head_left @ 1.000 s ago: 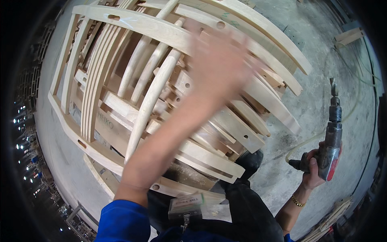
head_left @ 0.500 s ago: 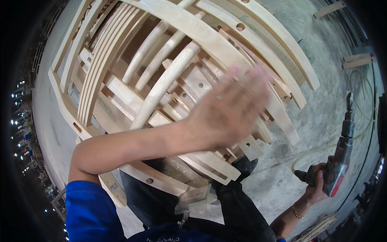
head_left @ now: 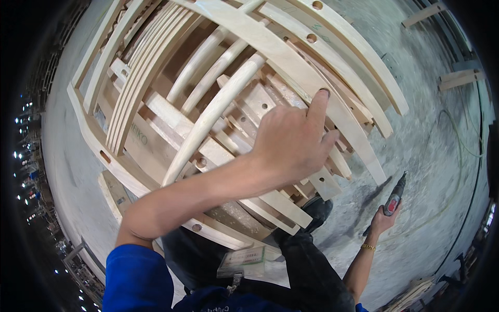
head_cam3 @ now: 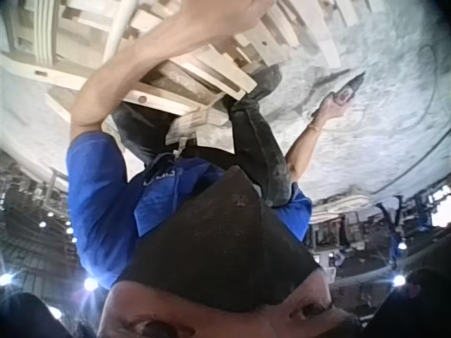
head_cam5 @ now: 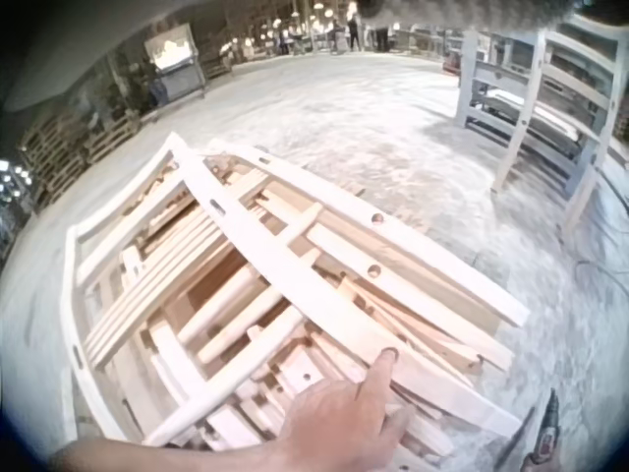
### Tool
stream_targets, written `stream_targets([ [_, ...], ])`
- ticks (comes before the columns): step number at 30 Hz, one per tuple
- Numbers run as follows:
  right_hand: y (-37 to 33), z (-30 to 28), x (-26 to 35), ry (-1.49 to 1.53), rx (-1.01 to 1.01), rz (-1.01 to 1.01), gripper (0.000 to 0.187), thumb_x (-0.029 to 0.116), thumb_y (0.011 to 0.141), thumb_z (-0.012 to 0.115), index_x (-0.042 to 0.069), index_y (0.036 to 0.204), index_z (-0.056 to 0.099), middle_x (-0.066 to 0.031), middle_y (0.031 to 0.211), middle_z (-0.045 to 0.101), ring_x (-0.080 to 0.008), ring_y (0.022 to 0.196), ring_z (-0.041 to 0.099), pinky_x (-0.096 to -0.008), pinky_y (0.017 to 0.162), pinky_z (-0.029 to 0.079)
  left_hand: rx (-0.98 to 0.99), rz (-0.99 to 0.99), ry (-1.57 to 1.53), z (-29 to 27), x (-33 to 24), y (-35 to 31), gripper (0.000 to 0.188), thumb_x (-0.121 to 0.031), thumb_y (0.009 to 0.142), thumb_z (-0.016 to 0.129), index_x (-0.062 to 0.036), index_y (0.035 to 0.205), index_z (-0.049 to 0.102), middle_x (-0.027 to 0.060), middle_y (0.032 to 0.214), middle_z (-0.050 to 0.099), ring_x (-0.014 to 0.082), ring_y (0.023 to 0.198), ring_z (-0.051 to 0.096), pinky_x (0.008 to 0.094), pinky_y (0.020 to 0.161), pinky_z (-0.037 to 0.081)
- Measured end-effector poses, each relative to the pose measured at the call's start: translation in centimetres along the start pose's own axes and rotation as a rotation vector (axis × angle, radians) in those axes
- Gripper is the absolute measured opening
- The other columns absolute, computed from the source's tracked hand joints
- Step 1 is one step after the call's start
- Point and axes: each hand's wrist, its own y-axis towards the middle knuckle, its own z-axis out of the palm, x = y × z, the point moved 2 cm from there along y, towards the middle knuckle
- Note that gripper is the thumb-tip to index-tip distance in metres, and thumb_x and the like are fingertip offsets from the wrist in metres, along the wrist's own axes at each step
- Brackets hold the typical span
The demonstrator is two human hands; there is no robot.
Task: The person assembles a wooden chair frame using a pneumatic drill. They align the backrest slats with the legs and drive fasteners into pre-drilled holes, then lift the frame upright to inspect the assembly.
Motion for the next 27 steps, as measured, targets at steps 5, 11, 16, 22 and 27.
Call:
stream_targets([
  [5, -1.5, 1.1, -3.8, -0.134, 0.099, 0.025, 0.077, -0.003, 0.072, 0.066, 0.004, 0.144, 0.043, -0.0226, 0.129, 0.060, -0.0357, 0.109, 0.062, -0.0383, 0.093, 0.049, 0.065, -0.189, -0.230, 1.4, -1.3, -0.3, 0.073, -0.025, 0.085, 0.066, 0.0108, 0.140, 0.034, 0.0142, 0.063, 0.059, 0.0339, 0.059, 0.062, 0.0413, 0.057, 0.049],
  [11, -3.0, 2.6, -3.7, -0.123, 0.119, -0.101, 0.077, 0.000, 0.073, 0.068, 0.004, 0.145, 0.041, -0.0216, 0.135, 0.054, -0.0366, 0.121, 0.054, -0.0396, 0.100, 0.043, 0.137, 0.066, 0.380, -2.2, -0.2, 0.8, 0.053, -0.026, 0.086, 0.067, -0.0039, 0.131, 0.049, 0.0107, 0.061, 0.061, 0.0313, 0.058, 0.064, 0.0409, 0.055, 0.049],
  [16, -3.3, 3.0, -3.1, -0.130, 0.241, -0.065, 0.081, -0.002, 0.071, 0.069, 0.004, 0.146, 0.038, -0.0203, 0.132, 0.055, -0.0384, 0.118, 0.054, -0.0402, 0.100, 0.044, 0.326, 0.448, 0.931, -6.0, -0.1, 4.6, 0.030, -0.022, 0.087, 0.065, -0.0147, 0.116, 0.057, 0.0073, 0.073, 0.066, 0.0253, 0.059, 0.063, 0.0386, 0.053, 0.048],
  [22, -2.5, 1.9, -3.5, -0.080, 0.500, 0.078, 0.081, 0.001, 0.074, 0.069, 0.005, 0.148, 0.036, -0.0210, 0.140, 0.050, -0.0371, 0.127, 0.049, -0.0406, 0.106, 0.039, -0.471, 0.547, 0.844, -14.2, -3.4, 5.7, 0.025, -0.017, 0.089, 0.070, -0.0055, 0.110, 0.066, 0.0047, 0.090, 0.069, 0.0180, 0.076, 0.065, 0.0323, 0.069, 0.052],
  [27, 2.4, -1.3, 0.3, 0.193, 0.206, 0.125, 0.057, 0.010, 0.090, 0.061, -0.001, 0.143, 0.044, -0.0186, 0.143, 0.050, -0.0279, 0.133, 0.048, -0.0386, 0.111, 0.034, -0.557, 0.085, 0.789, -17.1, 5.7, -5.2, 0.042, -0.016, 0.092, 0.065, -0.0018, 0.131, 0.057, 0.0178, 0.121, 0.064, 0.0320, 0.115, 0.060, 0.0404, 0.099, 0.045],
])
